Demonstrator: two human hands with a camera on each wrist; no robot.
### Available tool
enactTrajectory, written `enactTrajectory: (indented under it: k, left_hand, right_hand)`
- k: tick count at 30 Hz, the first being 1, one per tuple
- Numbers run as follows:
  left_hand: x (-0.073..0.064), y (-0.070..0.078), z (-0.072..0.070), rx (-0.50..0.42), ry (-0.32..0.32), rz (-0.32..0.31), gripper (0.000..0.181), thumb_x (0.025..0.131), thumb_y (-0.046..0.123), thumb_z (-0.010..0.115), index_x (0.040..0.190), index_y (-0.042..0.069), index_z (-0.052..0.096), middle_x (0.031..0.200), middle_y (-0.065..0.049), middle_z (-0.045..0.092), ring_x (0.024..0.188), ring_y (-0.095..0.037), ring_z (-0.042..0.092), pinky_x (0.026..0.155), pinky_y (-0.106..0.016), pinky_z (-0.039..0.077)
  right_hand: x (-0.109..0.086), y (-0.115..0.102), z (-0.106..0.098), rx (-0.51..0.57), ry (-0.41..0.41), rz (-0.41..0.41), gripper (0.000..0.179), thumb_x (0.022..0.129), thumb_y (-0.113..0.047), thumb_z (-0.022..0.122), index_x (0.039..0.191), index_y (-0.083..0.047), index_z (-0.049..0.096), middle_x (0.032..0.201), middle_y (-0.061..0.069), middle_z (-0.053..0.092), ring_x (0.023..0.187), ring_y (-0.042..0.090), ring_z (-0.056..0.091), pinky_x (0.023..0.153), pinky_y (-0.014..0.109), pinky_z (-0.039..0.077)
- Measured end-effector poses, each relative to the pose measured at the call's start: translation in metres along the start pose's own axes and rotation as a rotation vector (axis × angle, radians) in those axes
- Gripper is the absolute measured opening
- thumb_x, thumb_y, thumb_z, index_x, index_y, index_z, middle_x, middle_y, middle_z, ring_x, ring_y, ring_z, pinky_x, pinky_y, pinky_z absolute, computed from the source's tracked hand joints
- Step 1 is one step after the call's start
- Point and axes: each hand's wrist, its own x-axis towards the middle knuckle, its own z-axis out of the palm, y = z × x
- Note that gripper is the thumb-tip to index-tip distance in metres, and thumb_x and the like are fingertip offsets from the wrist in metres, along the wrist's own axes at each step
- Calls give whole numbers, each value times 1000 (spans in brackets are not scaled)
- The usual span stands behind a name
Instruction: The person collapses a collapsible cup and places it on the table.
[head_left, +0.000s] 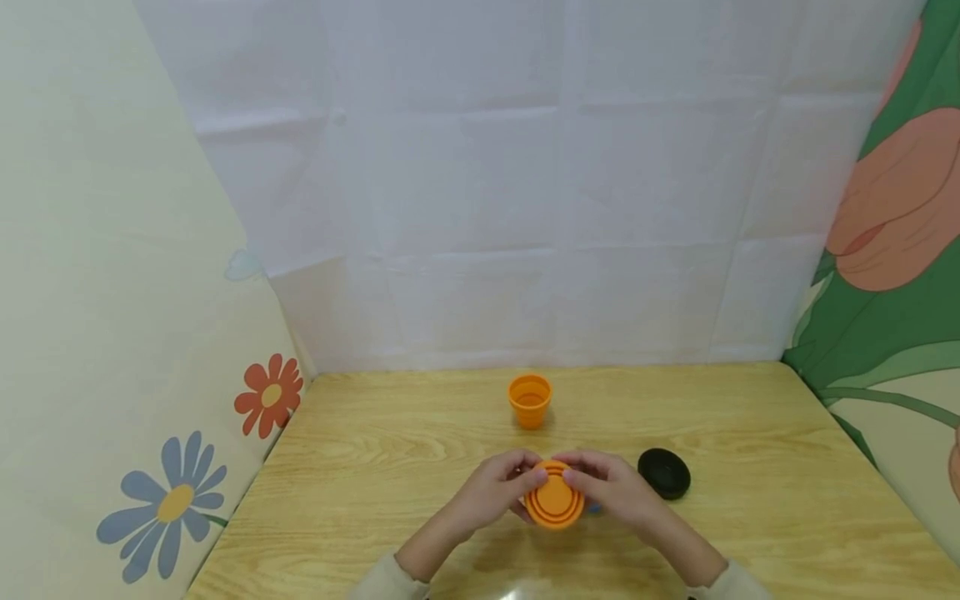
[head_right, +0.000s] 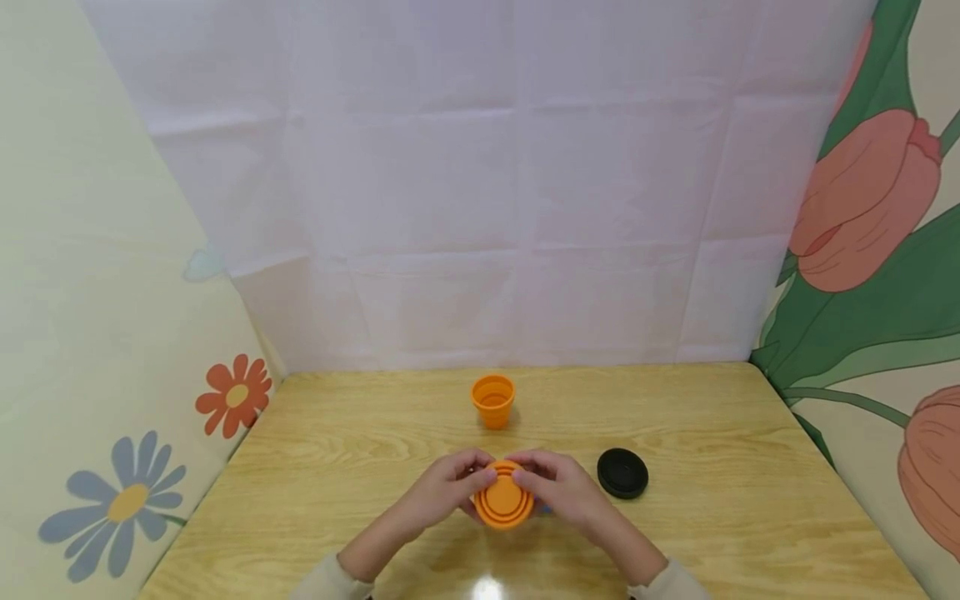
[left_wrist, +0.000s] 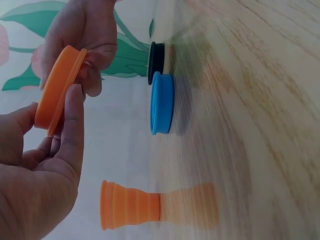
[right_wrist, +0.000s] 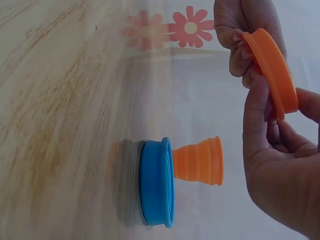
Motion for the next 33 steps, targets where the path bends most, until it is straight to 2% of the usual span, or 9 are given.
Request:
enactTrajectory:
  k: [7,13,20,33]
  left_hand:
    - [1,-1,-2,-23,34,-14,41,103,31,60,129,-1,57,102,-7,63,82,-18,66,67,-35,63]
    - [1,-2,-4,-50,33,-25,40,102,21,63,133,-1,54,105,-10,61,88,-19,66,73,-36,63]
    - [-1,-4,-5,-62,20,-28,43,100,16,64,138,-1,51,107,-10,61,90,-17,66,77,-36,63]
    - [-7,-8,-10,-66,49,-39,44,101,17,64,139,-2,51,107,-9,61,93,-17,65,80,-39,62]
  right_hand:
    - [0,-1,-2,104,-34,48,52,100,-25,65,143,1,50,129,14,63,108,23,66,84,41,61]
    - [1,-1,-2,118,29,72,50,101,-25,64,140,3,51,119,14,60,98,23,65,78,39,62]
    - [3,-2,1,146,86,122,53,99,-29,67,139,2,52,118,15,56,97,23,63,79,41,62]
    - [6,-3,8,178,90,110,51,99,-23,65,139,4,50,116,13,56,98,21,62,79,40,62]
